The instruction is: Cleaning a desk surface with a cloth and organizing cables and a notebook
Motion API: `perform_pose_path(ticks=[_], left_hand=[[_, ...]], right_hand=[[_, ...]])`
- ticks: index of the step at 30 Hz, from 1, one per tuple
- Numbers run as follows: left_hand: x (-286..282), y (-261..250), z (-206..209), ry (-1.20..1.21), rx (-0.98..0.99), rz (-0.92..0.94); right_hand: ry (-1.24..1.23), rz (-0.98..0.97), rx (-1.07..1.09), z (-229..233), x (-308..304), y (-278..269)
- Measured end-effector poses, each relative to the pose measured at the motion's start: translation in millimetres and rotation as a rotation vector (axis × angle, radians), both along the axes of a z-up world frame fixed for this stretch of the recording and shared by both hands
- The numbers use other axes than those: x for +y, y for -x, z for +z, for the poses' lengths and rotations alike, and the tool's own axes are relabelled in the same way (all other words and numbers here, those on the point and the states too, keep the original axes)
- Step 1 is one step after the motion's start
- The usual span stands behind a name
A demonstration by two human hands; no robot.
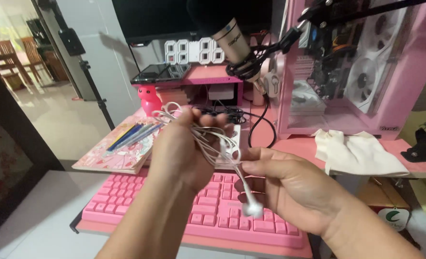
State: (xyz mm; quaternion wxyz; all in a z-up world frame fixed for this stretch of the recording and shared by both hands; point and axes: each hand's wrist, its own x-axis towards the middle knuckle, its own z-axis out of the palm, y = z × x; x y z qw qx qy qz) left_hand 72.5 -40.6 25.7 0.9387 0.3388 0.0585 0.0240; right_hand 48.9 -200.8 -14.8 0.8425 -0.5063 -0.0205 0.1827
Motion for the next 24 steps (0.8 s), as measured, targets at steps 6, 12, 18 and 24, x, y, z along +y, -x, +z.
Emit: perform_pose_path(ticks=[6, 12, 18, 24], left_hand=[[-6, -6, 16, 0.154, -0.112, 0.170], [0, -18, 6, 0.023, -0.202, 0.364], [-16, 10, 4, -0.501, -0.014, 0.337], [-20, 23, -1, -0.785, 0.138, -0.038]], right_hand=[[0.001, 0.046, 0.003, 21, -1, 19], [0.154, -0.046, -0.082, 15, -10, 8], [0.224, -0.238, -0.275, 34, 3, 3], [0.711, -0.280, -0.444, 54, 21, 5]])
